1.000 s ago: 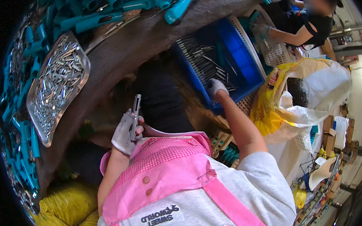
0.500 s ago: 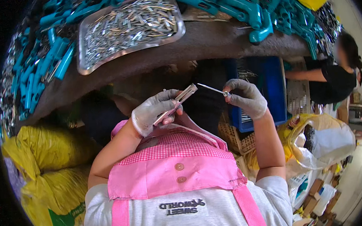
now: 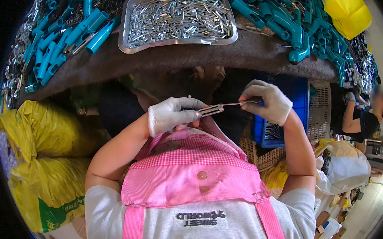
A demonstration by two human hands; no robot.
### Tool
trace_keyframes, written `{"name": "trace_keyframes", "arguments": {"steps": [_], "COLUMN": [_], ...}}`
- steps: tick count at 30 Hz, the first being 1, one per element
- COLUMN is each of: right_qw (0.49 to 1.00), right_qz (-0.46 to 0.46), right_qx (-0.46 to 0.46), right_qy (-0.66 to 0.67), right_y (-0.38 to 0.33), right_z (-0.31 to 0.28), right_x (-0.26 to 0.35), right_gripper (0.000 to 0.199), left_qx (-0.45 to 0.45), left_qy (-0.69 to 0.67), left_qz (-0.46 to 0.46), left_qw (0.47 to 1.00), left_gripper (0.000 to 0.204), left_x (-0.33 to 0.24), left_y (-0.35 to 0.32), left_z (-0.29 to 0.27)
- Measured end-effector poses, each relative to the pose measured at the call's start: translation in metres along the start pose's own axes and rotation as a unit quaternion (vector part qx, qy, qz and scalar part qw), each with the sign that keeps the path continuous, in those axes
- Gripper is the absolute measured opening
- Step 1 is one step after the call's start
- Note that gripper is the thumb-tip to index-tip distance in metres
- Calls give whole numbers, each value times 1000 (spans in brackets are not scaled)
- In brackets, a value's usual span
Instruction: Assembling teal plastic handles with metal components and small pins at a manufacturing workbench.
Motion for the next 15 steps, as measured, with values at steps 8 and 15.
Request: {"name": "trace_keyframes", "arguments": {"steps": [8,15], "right_qw": [992,1000], "right_qz": [87,-7], "right_qx": [-28,11], "right_qy": [82,28], "right_y": [-22,-3], "right_z": [-22,-2], "right_x": [-10,-4], "right_gripper": [17,17], "left_qx": [-25,17], "left_qy": [-93,-48], "left_qz": [-11,-23], "left_qw": [995,998], "left_gripper": [38,35], "left_x": [5,7], "left_y": [-15,-1], "left_z": [-16,-5]}}
Point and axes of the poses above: each hand's wrist, its own y-axis towards the middle knuckle, its own z-axis out of the palm, x = y × z, the point moved 1 cm from there along y, towards the middle knuckle, and after that the axes turned 3 degrees about x, right-handed, at the moved point
